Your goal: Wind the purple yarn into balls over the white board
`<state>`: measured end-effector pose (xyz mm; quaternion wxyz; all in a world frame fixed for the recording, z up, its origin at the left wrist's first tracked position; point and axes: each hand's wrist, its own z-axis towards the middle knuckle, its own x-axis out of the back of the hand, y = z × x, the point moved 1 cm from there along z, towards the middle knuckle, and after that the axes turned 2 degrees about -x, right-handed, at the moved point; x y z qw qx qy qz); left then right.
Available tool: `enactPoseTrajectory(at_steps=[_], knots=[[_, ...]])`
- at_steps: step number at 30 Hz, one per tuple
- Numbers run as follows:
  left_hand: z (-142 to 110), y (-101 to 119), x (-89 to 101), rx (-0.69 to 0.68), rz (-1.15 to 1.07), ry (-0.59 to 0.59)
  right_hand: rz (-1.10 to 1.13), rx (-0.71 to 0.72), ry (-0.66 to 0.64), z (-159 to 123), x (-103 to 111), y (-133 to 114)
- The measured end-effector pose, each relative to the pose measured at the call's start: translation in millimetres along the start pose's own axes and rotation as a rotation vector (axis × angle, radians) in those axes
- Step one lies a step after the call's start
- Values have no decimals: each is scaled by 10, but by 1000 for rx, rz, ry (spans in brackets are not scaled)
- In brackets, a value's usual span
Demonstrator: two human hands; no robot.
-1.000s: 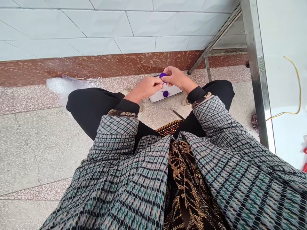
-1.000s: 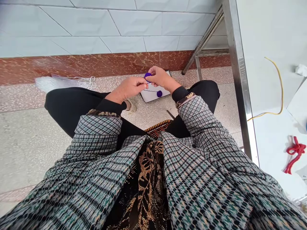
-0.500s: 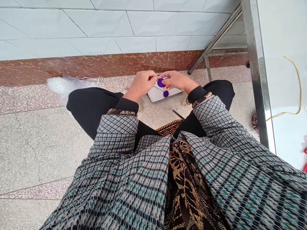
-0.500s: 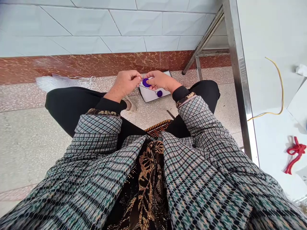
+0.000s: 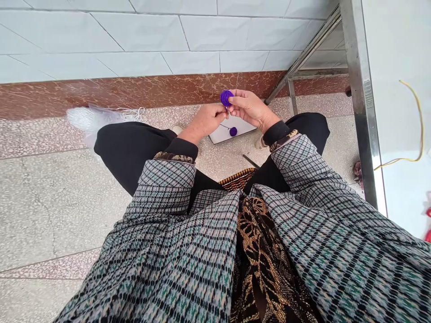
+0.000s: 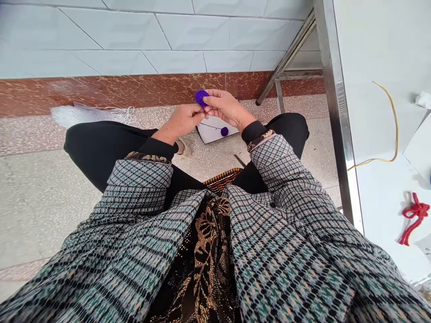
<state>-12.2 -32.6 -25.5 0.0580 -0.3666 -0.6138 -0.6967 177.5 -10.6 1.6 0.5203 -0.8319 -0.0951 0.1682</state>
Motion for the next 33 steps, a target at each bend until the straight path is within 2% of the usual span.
enactPoseTrajectory(at_steps=[3, 6, 10, 12, 14, 16, 18, 21, 24, 28, 33], knots=[[-25, 47, -12, -61, 17, -49, -117, -7, 132, 46, 2, 55], [-34, 68, 50, -61, 46, -6, -312, -44, 177, 47, 14, 81], [-25, 69, 160, -2, 83, 88, -416, -179, -54, -57, -5, 30], [-14, 56, 181, 32, 84, 112, -320, -198, -148, -118, -32, -29], [-2, 29, 171, 68, 70, 130, -165, -168, -166, -150, -58, -86], [5, -1, 133, 83, 48, 117, -45, -113, -124, -141, -71, -117], [2, -11, 79, 52, 31, 47, -5, -55, -55, -101, -66, -109], [-26, 26, 20, -32, 28, -81, -76, -13, 70, -26, -35, -41], [-46, 81, 44, -56, 30, -66, -232, -40, 146, 10, -4, 31], [-35, 73, 158, -17, 35, 91, -334, -137, 4, -45, -15, 23], [-16, -4, 211, 6, 96, 199, -215, -169, -159, -164, -67, -90]])
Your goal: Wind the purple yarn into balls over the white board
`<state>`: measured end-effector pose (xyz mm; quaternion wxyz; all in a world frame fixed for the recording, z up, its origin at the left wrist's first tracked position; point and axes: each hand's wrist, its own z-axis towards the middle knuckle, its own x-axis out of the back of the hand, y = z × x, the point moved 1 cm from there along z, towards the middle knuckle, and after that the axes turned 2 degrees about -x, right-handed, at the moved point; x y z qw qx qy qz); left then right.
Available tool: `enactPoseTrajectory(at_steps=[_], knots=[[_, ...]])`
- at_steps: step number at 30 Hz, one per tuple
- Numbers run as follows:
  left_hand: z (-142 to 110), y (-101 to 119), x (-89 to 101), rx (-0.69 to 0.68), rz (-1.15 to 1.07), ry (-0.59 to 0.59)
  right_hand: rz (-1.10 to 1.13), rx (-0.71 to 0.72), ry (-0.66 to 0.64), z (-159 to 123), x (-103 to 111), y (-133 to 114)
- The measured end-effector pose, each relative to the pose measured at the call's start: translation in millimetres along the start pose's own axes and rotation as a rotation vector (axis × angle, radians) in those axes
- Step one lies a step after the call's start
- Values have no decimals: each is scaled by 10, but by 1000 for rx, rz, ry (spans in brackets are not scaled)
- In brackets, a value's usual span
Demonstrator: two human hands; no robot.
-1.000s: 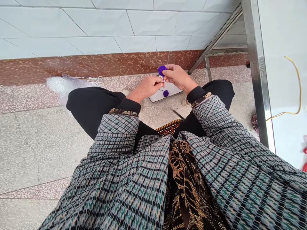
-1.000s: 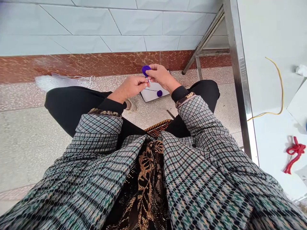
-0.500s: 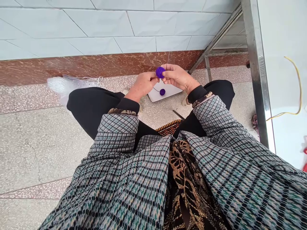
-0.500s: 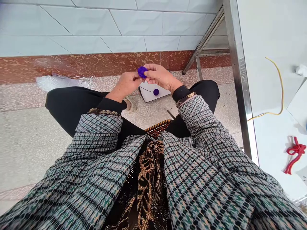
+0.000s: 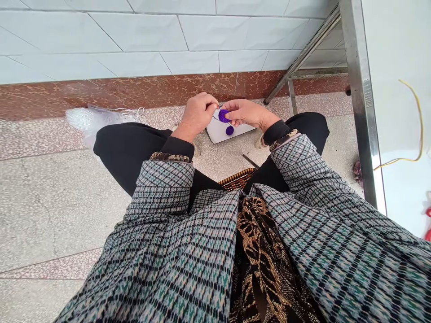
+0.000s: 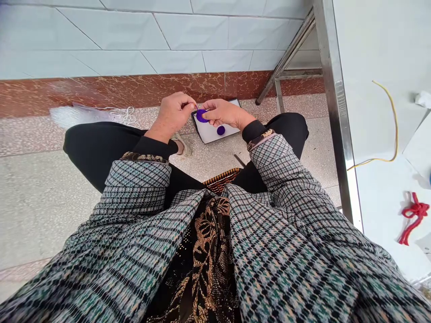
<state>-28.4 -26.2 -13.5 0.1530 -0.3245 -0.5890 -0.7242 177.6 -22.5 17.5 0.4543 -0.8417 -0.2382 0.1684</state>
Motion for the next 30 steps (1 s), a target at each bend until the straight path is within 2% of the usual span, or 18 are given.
enactPoseTrajectory(at_steps=[3, 5, 7, 10, 12, 14, 16, 21, 25, 30], knots=[[13, -34, -37, 26, -5, 32, 90, 20, -39, -9, -12, -15], [20, -56, -82, 57, -19, 12, 146, 48, -11, 5, -13, -20], [14, -65, -141, 60, -27, -65, 190, 70, 51, 17, -12, -36], [-30, -32, -225, -5, -48, -250, 225, 85, 192, 25, -11, -64], [-67, 13, -246, -43, -63, -351, 178, 72, 299, 39, 1, -58], [-85, 55, -218, -45, -66, -378, 74, 45, 359, 65, 24, -23], [-75, 78, -148, -20, -66, -314, -15, 22, 336, 91, 52, 26], [-8, 57, 33, 2, -61, -66, -32, -12, 123, 49, 71, 46], [7, 17, 26, 12, -42, -44, 29, -74, -9, -49, 15, -42], [7, -35, -83, 56, -76, -59, 171, -43, 6, -60, -4, -72]])
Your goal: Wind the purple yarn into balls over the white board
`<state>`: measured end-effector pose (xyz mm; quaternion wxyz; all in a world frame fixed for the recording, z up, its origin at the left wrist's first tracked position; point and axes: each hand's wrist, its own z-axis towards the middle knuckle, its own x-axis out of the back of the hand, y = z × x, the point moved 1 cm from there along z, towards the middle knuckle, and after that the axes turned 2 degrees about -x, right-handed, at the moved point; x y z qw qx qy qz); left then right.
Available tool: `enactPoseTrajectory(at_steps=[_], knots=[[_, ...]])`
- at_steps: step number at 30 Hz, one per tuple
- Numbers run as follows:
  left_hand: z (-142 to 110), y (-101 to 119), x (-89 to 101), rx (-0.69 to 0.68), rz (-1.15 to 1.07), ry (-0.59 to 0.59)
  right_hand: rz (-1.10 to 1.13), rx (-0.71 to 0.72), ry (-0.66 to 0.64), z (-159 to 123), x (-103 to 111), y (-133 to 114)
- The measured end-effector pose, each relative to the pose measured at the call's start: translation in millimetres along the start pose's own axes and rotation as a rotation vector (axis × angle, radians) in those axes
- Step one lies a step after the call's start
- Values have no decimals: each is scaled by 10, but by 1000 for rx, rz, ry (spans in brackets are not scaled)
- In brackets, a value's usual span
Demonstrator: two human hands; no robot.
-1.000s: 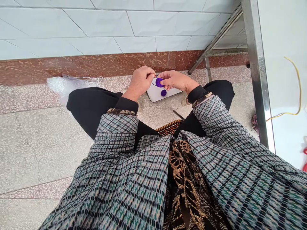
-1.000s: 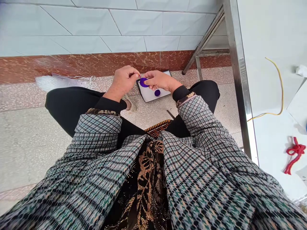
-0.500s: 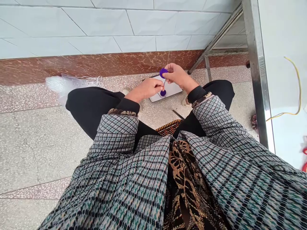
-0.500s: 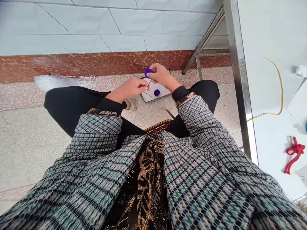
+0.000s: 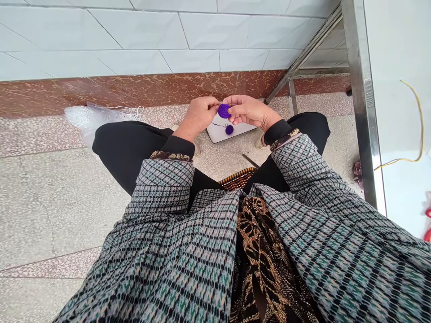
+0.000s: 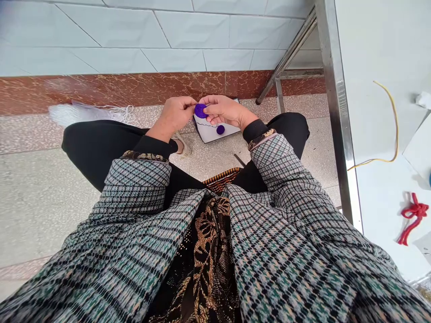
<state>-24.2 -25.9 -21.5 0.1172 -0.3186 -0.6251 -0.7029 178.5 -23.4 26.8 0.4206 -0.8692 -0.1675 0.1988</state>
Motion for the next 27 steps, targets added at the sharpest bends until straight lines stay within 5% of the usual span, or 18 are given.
enactPoseTrajectory(at_steps=[9, 15, 21, 27], knots=[[-31, 79, -86, -18, 25, -136, 123, 61, 172, 32, -33, -34], [-108, 195, -95, -37, 26, -316, -93, 108, 324, 135, 13, 55], [-26, 113, 45, -61, 72, -86, -287, 78, 238, 169, 75, 143], [23, 14, 48, -11, 63, -3, -124, 51, 4, 58, -8, 76]])
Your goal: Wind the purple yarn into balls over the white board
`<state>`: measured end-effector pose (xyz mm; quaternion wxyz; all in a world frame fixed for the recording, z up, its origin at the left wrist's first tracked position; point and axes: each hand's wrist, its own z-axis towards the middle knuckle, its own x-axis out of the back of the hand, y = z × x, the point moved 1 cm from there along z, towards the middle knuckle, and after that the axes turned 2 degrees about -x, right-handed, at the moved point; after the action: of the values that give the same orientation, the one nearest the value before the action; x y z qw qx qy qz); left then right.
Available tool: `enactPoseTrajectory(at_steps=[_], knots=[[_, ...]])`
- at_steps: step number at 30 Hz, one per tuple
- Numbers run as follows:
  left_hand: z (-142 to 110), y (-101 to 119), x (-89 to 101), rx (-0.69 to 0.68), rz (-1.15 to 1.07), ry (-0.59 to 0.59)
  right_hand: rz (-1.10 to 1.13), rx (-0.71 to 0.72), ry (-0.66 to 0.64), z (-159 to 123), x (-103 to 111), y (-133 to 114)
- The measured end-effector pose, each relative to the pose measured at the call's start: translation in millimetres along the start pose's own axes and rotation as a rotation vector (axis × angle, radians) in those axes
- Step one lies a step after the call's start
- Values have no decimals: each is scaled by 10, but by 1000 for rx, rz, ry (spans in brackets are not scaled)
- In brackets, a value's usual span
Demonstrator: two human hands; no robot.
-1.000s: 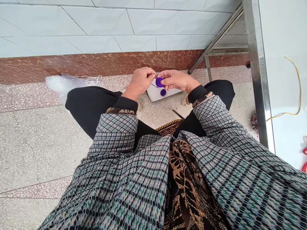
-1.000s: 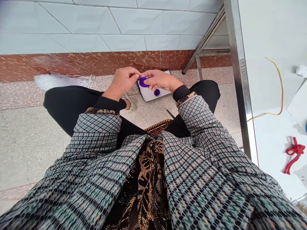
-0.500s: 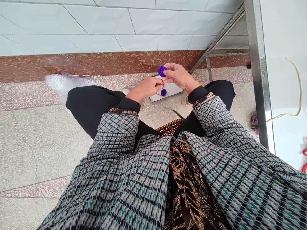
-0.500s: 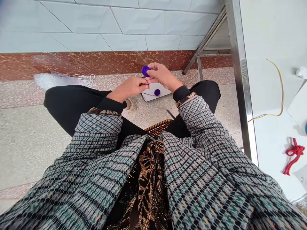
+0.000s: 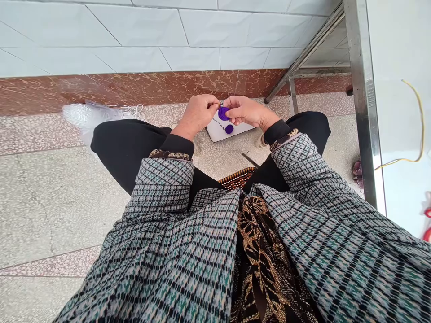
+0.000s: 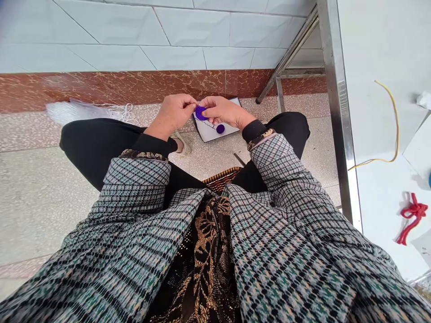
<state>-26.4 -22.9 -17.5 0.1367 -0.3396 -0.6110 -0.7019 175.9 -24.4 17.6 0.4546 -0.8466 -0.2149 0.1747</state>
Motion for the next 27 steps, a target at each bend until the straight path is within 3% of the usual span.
enactPoseTrajectory(at_steps=[3, 5, 10, 12, 14, 17, 19, 22, 27], knots=[[-10, 23, -55, 30, 5, -55, 123, 42, 5, 27, 9, 4], [-28, 67, -96, 37, 23, -153, 171, 72, 44, 52, 17, 5], [-98, 185, -136, -65, 15, -397, 89, 82, 272, 71, 23, -14], [-108, 187, -111, -94, 0, -372, -27, 68, 333, 80, 32, -1], [-93, 154, -73, -95, 10, -269, -120, 54, 331, 95, 46, 28], [-47, 77, -19, -80, 44, -102, -229, 15, 219, 106, 64, 76], [-23, 35, -2, -65, 66, -60, -274, 4, 122, 101, 71, 98], [-9, 17, 1, -32, 76, -43, -257, 47, 32, 95, 75, 117], [-9, 49, -44, 49, 32, -23, -41, 135, 8, 126, 57, 115]])
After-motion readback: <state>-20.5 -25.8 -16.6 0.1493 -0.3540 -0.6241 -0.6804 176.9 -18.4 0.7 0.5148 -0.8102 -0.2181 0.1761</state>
